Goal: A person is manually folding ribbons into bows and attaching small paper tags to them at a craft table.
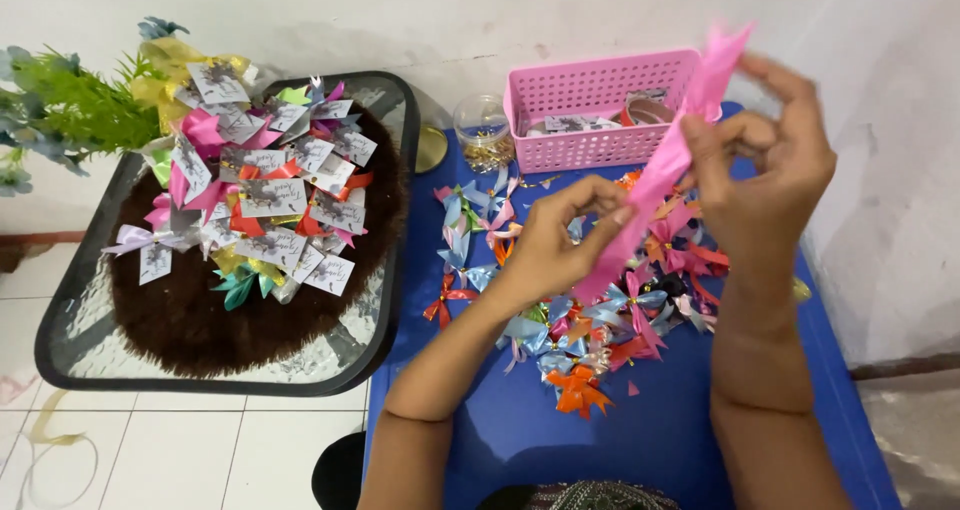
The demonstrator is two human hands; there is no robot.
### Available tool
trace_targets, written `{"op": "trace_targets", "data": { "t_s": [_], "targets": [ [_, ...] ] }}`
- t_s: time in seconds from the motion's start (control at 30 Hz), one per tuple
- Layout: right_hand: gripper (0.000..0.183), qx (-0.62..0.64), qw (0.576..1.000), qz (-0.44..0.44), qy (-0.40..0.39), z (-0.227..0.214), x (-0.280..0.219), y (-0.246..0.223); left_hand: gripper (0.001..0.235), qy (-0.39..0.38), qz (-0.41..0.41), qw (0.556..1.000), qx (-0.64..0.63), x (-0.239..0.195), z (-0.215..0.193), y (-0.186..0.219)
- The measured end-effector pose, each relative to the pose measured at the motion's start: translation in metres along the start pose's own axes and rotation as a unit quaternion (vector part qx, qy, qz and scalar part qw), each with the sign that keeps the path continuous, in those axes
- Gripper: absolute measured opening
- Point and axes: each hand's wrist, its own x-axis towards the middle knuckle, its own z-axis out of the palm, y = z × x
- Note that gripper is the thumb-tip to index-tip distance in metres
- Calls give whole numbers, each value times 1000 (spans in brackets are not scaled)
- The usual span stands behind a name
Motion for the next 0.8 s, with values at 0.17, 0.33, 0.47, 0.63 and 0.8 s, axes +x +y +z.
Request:
{"op": "trace_targets", "data": {
  "t_s": [0.17,0.33,0.47,0.63,0.8],
  "targets": [
    [59,-149,976,-141,-65,-19,8,8,14,53,15,997,-59,0,-10,-23],
    [54,-161,936,-252,-185,-5,10,11,15,91,-2,989,-118,-3,-12,-6],
    [11,-131,959,-241,-75,4,6,20,16,29,4,992,-123,-4,-18,-11],
    [19,-153,969,-191,-18,-2,7,13,21,-60,-30,997,-48,-4,-22,17],
    [32,-56,990,-126,4,12,1,15,17,31,55,997,32,-4,-17,5]
  ]
}}
